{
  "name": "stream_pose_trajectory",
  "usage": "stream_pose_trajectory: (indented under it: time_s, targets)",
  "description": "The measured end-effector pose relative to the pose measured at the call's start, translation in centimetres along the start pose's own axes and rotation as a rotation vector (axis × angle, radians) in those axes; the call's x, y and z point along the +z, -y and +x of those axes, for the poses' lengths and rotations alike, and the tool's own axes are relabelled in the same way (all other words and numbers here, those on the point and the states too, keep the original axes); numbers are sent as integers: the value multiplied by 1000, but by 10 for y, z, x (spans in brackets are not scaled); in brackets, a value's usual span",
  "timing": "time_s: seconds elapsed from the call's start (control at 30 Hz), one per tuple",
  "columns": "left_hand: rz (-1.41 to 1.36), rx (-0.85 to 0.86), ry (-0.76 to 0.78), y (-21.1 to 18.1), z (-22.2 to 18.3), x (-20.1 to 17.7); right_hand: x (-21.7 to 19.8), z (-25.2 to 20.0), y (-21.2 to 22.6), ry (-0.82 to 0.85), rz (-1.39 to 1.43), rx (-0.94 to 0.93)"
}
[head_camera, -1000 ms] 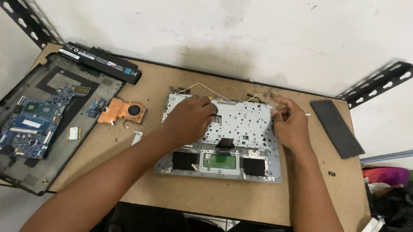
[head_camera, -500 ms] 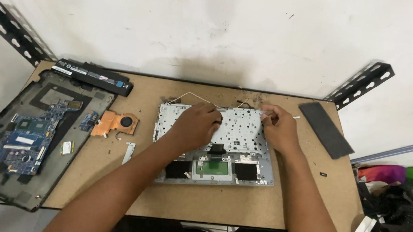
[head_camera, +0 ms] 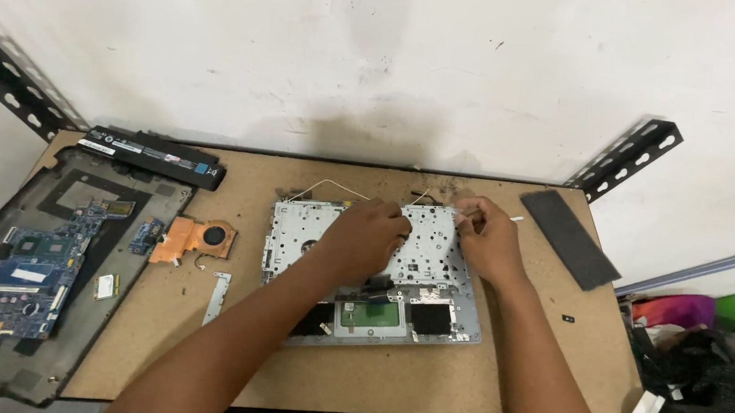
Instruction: Scraping residue from a metal plate inside a laptop chassis and removing the plate for further cleaning or repair.
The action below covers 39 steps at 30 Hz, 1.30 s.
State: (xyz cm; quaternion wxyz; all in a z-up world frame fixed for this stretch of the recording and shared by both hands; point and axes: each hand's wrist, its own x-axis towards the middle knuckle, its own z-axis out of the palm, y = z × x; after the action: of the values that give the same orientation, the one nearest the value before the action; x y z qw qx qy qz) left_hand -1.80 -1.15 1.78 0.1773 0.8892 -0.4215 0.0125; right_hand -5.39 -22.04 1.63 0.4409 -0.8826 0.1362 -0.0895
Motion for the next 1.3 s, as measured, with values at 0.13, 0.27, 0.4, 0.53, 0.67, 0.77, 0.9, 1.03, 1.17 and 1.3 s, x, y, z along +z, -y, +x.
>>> stream_pose_trajectory:
  time_s: [0.13,0.27,0.4,0.53,0.67,0.77,0.9,1.03,1.17,1.3]
  targets:
    - [-137,-65,-6,19,8,-13,-3,0,5,0,-13,14]
    - [-115,-120,70,16,10,-20,-1,-1,5,12,-2,35]
    - [-113,-73,79,3,18,-12,-1,-1,5,4,0,28]
    - [-137,-75,106,3,14,-17,-4,0,7,2,19,28]
    - [-145,-97,-12,11,0,-13,-3,-1,5,9,13,0]
    - [-137,-85,-68,12,-7,-10,-2,-3,1,4,9,-4]
    - [-120,-67,-137,12,-13,-21,-6,-3,11,8,21,-11]
    - [-124,-36,-158,21,-18,-10,-3,-3,5,7,21,-18]
    - [-123,-31,-205,20,-20,-6,-1,-4,5,3,14,-26]
    - [-114,-32,-224,21,-21,-5,0,-1,3,-3,10,-40]
